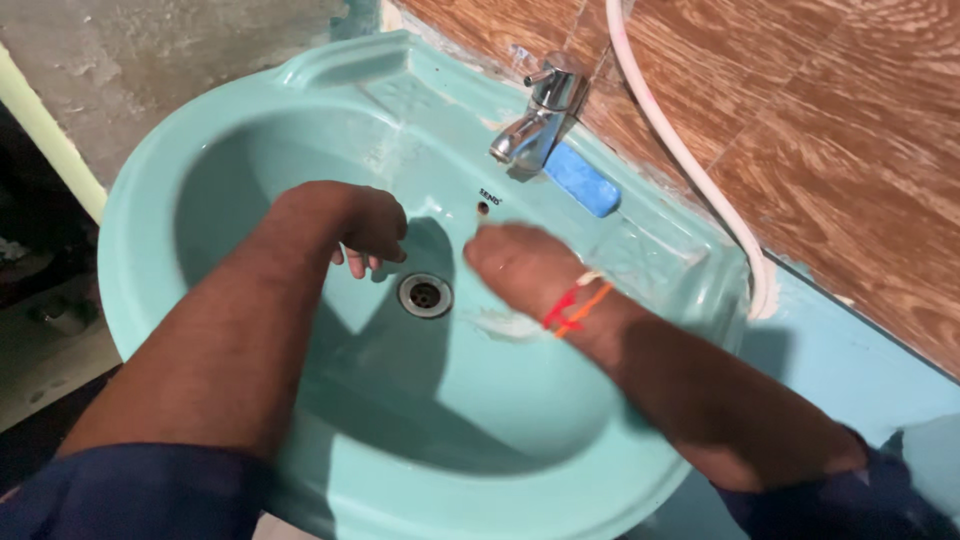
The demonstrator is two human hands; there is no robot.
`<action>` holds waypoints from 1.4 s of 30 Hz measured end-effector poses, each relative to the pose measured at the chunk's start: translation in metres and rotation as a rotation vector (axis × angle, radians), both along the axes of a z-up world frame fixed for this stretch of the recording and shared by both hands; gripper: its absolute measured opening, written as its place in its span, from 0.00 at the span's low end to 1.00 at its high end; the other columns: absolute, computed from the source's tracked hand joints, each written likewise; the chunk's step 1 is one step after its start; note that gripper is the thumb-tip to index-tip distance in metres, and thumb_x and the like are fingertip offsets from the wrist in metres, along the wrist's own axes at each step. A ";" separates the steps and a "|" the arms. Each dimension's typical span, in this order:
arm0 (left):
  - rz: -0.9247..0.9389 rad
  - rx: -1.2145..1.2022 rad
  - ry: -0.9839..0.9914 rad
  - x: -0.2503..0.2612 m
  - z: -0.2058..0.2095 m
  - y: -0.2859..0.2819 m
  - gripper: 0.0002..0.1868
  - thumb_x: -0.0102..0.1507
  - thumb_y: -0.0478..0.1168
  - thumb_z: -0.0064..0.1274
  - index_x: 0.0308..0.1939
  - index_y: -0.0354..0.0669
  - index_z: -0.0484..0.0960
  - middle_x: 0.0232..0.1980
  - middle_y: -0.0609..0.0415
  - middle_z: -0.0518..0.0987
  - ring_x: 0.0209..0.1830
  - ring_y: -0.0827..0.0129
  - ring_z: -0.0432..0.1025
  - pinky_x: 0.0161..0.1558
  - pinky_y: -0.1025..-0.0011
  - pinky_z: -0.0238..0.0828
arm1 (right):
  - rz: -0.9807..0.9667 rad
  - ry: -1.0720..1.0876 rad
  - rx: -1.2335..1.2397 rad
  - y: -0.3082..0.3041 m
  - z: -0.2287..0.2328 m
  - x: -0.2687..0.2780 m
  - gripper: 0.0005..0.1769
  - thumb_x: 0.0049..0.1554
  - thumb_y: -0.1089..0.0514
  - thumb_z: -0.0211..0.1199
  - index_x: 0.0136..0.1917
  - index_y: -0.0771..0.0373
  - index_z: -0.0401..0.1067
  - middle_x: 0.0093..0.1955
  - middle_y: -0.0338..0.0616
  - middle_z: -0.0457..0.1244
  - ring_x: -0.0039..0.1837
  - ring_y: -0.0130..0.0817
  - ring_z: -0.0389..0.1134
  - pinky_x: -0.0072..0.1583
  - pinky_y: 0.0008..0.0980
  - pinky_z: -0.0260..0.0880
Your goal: The person washes a small patterned cloth in a light blue sink. They wet the cloth, rub it with their hands, rinse it under running water, and wring it out repeatedly.
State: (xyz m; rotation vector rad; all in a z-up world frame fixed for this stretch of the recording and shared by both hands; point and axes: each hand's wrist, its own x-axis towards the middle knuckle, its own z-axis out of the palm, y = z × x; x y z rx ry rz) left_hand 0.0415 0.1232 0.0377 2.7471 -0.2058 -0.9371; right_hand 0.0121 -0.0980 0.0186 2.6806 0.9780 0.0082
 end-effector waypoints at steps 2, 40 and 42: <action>0.016 0.005 0.006 -0.002 -0.001 0.000 0.28 0.67 0.47 0.51 0.71 0.48 0.70 0.51 0.56 0.85 0.42 0.68 0.81 0.45 0.64 0.77 | -0.055 0.194 -0.218 0.017 -0.021 -0.007 0.10 0.58 0.64 0.58 0.50 0.63 0.78 0.53 0.55 0.70 0.56 0.53 0.73 0.53 0.47 0.75; 0.082 -0.053 0.035 0.007 -0.006 0.003 0.33 0.65 0.48 0.53 0.74 0.51 0.67 0.53 0.55 0.85 0.46 0.66 0.81 0.49 0.64 0.77 | -0.037 0.286 -0.364 0.040 -0.010 -0.001 0.11 0.55 0.65 0.65 0.52 0.62 0.79 0.57 0.47 0.70 0.58 0.47 0.74 0.53 0.44 0.77; 0.080 -0.053 0.033 0.009 -0.007 0.004 0.33 0.65 0.48 0.53 0.74 0.52 0.66 0.53 0.56 0.85 0.46 0.67 0.82 0.48 0.65 0.78 | -0.036 0.277 -0.345 0.038 -0.011 0.000 0.10 0.56 0.65 0.64 0.52 0.62 0.79 0.57 0.48 0.71 0.57 0.47 0.74 0.53 0.45 0.77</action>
